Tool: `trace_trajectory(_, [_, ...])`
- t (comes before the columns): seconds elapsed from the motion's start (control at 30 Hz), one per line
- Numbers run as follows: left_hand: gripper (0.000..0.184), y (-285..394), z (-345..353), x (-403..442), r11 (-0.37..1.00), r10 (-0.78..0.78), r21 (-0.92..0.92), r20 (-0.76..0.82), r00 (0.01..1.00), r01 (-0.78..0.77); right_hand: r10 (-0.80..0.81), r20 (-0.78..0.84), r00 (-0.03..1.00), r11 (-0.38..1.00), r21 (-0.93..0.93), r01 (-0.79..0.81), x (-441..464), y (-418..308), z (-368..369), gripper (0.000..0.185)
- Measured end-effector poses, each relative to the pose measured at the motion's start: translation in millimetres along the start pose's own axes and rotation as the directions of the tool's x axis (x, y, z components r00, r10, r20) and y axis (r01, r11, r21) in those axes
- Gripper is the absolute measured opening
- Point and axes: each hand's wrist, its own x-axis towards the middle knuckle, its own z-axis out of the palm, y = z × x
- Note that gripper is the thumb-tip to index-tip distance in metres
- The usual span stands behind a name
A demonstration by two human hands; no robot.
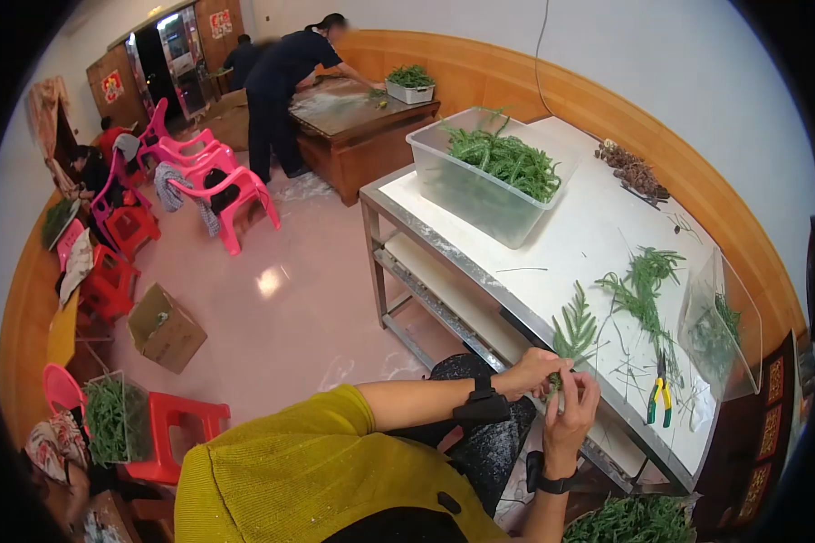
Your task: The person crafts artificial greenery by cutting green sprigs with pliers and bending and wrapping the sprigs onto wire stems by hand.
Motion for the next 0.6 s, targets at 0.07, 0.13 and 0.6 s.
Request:
trace_trajectory(0.07, [0.031, -4.4, 1.6, 1.7, 0.998, -0.010, -0.063, 0.004, 1.000, 0.010, -0.099, -0.015, 0.995, 0.983, -0.155, 0.095, 0.0, -9.5, -1.7, 0.041])
trace_trajectory(0.13, [0.029, -6.1, 2.4, 3.4, 0.993, -0.019, -0.114, 0.030, 0.999, 0.022, -0.093, -0.080, 0.992, 0.972, -0.222, 0.073, -0.6, -10.7, -0.1, 0.036])
trace_trajectory(0.6, [0.029, 17.7, -9.1, -0.3, 0.974, 0.058, -0.221, 0.038, 0.998, -0.048, -0.100, -0.059, 0.993, 0.991, -0.095, 0.094, -28.3, -23.4, -29.4, 0.029])
